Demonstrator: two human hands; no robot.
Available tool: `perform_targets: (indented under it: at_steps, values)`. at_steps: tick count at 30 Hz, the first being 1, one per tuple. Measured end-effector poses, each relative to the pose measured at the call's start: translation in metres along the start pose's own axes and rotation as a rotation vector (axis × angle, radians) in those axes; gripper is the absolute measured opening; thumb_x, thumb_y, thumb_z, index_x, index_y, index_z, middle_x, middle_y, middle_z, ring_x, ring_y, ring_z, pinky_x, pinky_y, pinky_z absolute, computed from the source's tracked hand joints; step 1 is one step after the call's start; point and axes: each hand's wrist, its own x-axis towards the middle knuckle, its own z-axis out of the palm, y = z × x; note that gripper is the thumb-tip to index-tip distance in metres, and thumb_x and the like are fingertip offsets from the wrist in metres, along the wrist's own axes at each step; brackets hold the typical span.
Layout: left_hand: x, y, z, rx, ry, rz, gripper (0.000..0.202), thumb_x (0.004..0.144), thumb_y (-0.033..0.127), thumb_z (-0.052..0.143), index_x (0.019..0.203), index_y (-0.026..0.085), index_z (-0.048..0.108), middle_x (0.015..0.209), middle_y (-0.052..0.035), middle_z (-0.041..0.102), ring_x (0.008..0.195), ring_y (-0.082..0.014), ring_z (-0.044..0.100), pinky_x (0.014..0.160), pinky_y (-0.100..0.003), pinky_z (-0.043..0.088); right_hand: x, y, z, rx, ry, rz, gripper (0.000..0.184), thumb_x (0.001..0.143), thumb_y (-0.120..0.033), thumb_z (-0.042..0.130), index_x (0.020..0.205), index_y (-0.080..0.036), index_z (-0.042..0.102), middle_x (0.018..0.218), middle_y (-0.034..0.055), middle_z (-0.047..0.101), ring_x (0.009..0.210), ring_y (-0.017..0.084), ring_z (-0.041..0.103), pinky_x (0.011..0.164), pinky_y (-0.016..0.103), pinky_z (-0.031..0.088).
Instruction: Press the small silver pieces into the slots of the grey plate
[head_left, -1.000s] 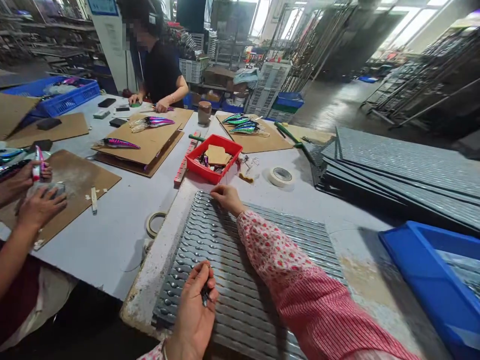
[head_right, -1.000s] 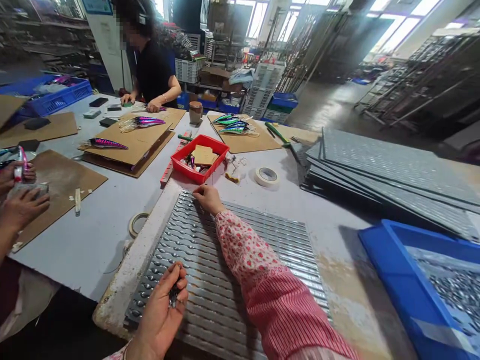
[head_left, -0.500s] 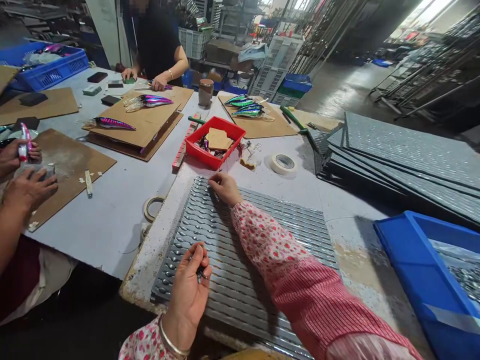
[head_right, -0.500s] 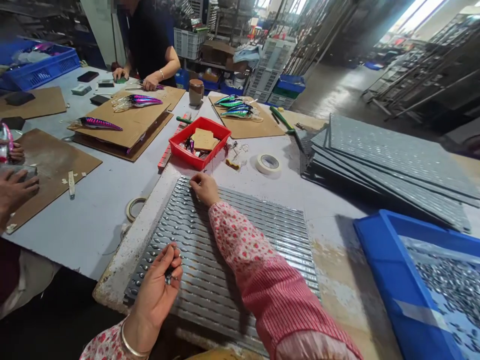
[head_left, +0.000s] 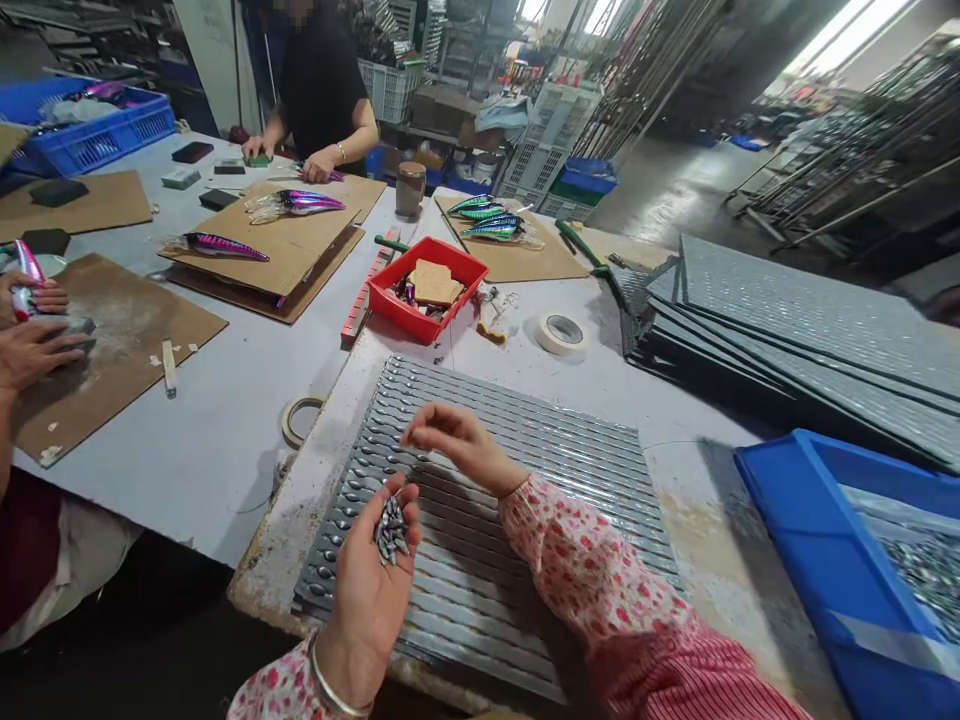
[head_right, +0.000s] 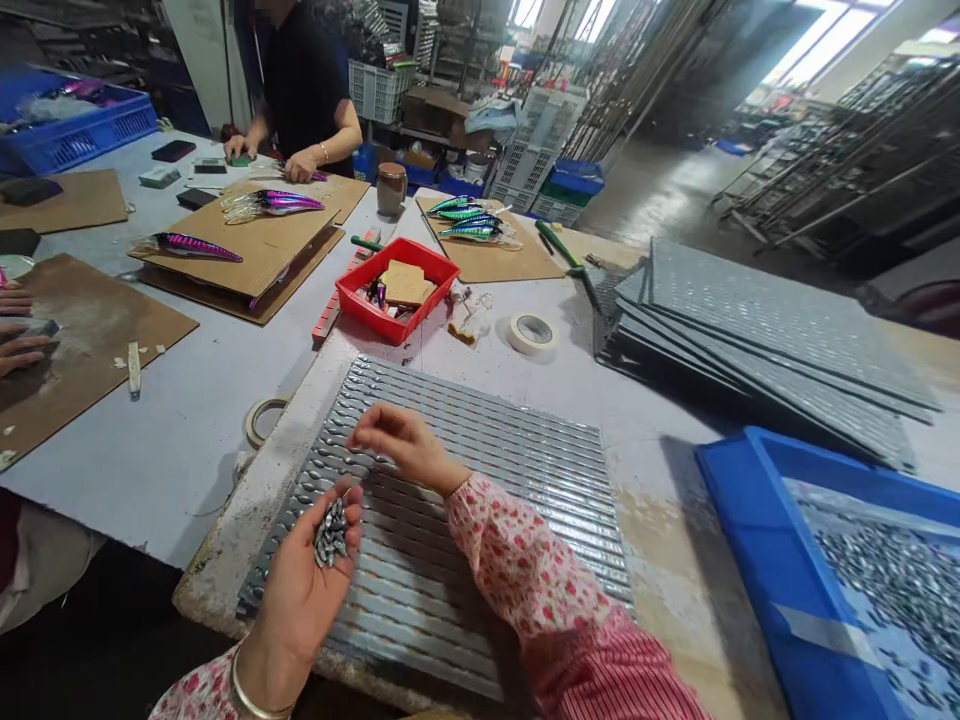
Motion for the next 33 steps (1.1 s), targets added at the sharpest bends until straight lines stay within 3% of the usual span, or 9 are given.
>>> perform_targets:
  at_steps: [4, 7, 12, 18, 27, 31, 33]
  values:
    - [-0.001, 0.000, -0.004, 0.009, -0.072, -0.028, 0.016, 0.081, 0.008, 0.053, 0.092, 0.010, 0.063, 0.078, -0.0045, 0.057, 0.053, -0.0041, 0.044, 0.040, -0.013, 0.036, 0.051, 0.021, -0.039, -0.432, 0.314, 0.089, 0.013, 0.080, -0.024, 0.054, 0.083, -0.015, 0.063, 0.074, 0.0020, 0.065, 0.066, 0.011, 0.055, 0.063, 0.022, 0.043]
    - [-0.001, -0.003, -0.008, 0.004, -0.079, -0.048, 0.011, 0.080, 0.010, 0.054, 0.086, 0.011, 0.063, 0.078, -0.0045, 0.057, 0.052, -0.0040, 0.044, 0.039, -0.014, 0.036, 0.080, 0.036, -0.056, -0.581, 0.363, 0.144, 0.011, 0.075, -0.019, 0.057, 0.079, -0.014, 0.066, 0.071, 0.0027, 0.065, 0.064, 0.012, 0.056, 0.063, 0.022, 0.042]
    - [0.002, -0.006, -0.009, -0.009, -0.071, -0.029, 0.008, 0.079, 0.008, 0.056, 0.081, 0.011, 0.064, 0.084, -0.0071, 0.061, 0.058, -0.0058, 0.049, 0.043, -0.014, 0.039, 0.097, 0.047, -0.056, -0.712, 0.372, 0.156, 0.006, 0.071, -0.018, 0.062, 0.071, -0.016, 0.067, 0.070, 0.0028, 0.067, 0.066, 0.014, 0.057, 0.067, 0.025, 0.042]
    - [0.004, -0.009, -0.010, 0.015, -0.050, -0.034, 0.009, 0.072, 0.009, 0.066, 0.081, 0.011, 0.066, 0.085, -0.0054, 0.060, 0.063, -0.0057, 0.053, 0.049, -0.014, 0.044, 0.104, 0.045, -0.054, -0.822, 0.345, 0.209, 0.008, 0.071, -0.018, 0.060, 0.068, -0.017, 0.067, 0.070, 0.0037, 0.066, 0.070, 0.017, 0.058, 0.069, 0.027, 0.041]
    - [0.003, -0.009, -0.011, -0.014, -0.087, -0.019, 0.025, 0.057, 0.024, 0.080, 0.071, 0.012, 0.064, 0.061, 0.0017, 0.053, 0.046, -0.0018, 0.040, 0.037, -0.011, 0.031, 0.109, 0.040, -0.054, -0.753, 0.347, 0.272, 0.003, 0.065, -0.017, 0.063, 0.063, -0.015, 0.060, 0.061, -0.0006, 0.059, 0.059, 0.012, 0.052, 0.057, 0.022, 0.038]
    - [0.001, -0.011, -0.011, -0.059, -0.080, 0.042, 0.026, 0.058, 0.024, 0.080, 0.074, 0.011, 0.065, 0.063, 0.0010, 0.054, 0.049, -0.0025, 0.043, 0.040, -0.012, 0.033, 0.080, 0.024, -0.037, -0.665, 0.388, 0.163, 0.009, 0.071, -0.024, 0.057, 0.070, -0.015, 0.059, 0.065, 0.0016, 0.057, 0.062, 0.014, 0.050, 0.061, 0.026, 0.038]
    - [0.000, -0.011, -0.012, -0.072, -0.066, 0.054, 0.027, 0.058, 0.022, 0.079, 0.080, 0.011, 0.066, 0.068, -0.0013, 0.057, 0.053, -0.0034, 0.047, 0.044, -0.012, 0.036, 0.051, 0.012, -0.025, -0.504, 0.306, 0.040, 0.019, 0.074, -0.035, 0.057, 0.074, -0.016, 0.060, 0.066, 0.0013, 0.057, 0.060, 0.014, 0.049, 0.058, 0.026, 0.038]
